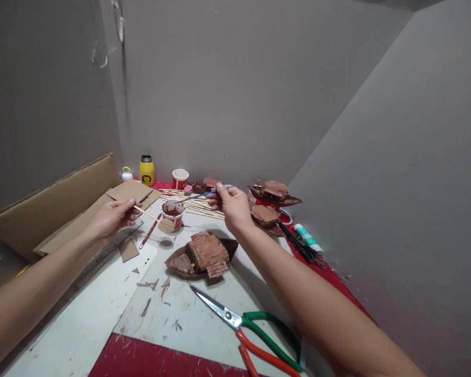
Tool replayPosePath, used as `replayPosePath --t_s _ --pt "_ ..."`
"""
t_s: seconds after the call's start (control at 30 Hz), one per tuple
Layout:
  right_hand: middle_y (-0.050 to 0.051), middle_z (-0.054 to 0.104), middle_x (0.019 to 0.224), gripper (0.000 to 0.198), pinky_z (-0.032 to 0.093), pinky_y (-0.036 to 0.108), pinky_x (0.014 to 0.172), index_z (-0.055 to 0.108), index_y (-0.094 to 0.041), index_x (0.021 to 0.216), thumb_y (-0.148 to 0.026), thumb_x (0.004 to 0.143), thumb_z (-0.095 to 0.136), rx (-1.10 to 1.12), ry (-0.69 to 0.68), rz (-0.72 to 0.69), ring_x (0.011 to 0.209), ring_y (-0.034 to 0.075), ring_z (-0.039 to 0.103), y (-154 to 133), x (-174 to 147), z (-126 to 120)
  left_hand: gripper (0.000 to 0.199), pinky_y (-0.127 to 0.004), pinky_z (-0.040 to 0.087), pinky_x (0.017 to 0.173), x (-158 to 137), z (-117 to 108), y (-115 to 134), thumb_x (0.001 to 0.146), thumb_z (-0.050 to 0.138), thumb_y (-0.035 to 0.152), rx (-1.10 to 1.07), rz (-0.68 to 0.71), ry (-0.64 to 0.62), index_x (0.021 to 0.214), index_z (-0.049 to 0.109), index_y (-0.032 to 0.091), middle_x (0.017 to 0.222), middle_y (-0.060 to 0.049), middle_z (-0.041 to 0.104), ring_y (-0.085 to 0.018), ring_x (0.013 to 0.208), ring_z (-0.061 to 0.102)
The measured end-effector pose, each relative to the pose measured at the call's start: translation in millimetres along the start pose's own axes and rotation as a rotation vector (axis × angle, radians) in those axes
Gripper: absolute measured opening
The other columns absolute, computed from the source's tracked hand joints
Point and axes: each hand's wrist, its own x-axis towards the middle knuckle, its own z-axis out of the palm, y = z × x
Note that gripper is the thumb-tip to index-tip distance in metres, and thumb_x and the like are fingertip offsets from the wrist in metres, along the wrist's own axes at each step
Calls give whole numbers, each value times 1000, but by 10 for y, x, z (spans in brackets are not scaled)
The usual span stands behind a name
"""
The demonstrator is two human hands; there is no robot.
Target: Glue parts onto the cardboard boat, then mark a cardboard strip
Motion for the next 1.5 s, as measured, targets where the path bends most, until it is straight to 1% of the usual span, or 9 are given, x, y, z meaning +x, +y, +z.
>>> replayPosePath --t_s 0.2,0.3,0.43,0.6,0.8,1.1,1.23,1.37,1.5 --pt "1 68 57 44 47 19 42 62 -17 71 -54 60 81 78 -133 36 46 9 58 -170 -250 108 21 -17 48 47 -97 63 86 77 74 29 20 -7 -56 73 71 9 63 -3 63 -6 48 52" --pt "0 68 58 42 47 19 43 62 -18 71 -54 62 80 92 -210 17 46 10 58 -224 -362 174 22 -17 46 46 -186 110 157 75 76 30 39 -20 -104 72 72 8 61 -3 62 -6 48 51" --pt "-1 68 57 41 47 20 44 61 -19 70 -54 63 80 102 -241 -8 46 10 58 -281 -438 222 21 -16 41 45 -284 153 234 74 76 32 74 -25 -197 69 72 11 58 -2 60 -6 48 50" --pt "-1 68 58 39 47 21 44 59 -20 71 -54 66 78 89 -257 -33 46 10 58 -335 -473 245 21 -18 39 44 -364 190 271 76 73 32 98 -27 -283 67 72 14 56 -2 59 -7 45 48" --pt "-1 67 57 39 47 21 44 60 -20 70 -54 65 78 103 -269 -36 46 10 58 -336 -496 253 23 -19 39 45 -425 224 271 75 74 34 110 -48 -325 67 72 12 55 -1 57 -7 46 48" --pt "-1 67 57 39 47 22 43 61 -19 71 -53 64 80 66 -279 17 46 11 58 -346 -585 83 19 -19 38 44 -413 197 318 75 74 32 74 -27 -320 70 73 14 57 -2 60 -7 46 48" --pt "-1 66 58 37 47 22 43 62 -20 72 -54 68 77 52 -274 -21 47 11 58 -387 -641 21 18 -19 39 45 -423 204 323 76 73 32 75 -13 -326 70 74 15 59 -2 60 -7 46 48" --pt "-1 65 59 34 47 23 45 63 -21 72 -53 72 74 63 -247 -76 48 11 58 -443 -673 56 21 -19 39 44 -422 212 297 72 76 35 93 -25 -349 69 74 14 58 -2 60 -7 46 49" --pt "-2 65 58 34 47 22 46 63 -21 73 -53 70 76 100 -246 -80 49 11 58 -443 -675 138 26 -20 40 44 -435 228 272 70 77 39 133 -33 -378 68 73 14 59 -3 60 -8 47 48"
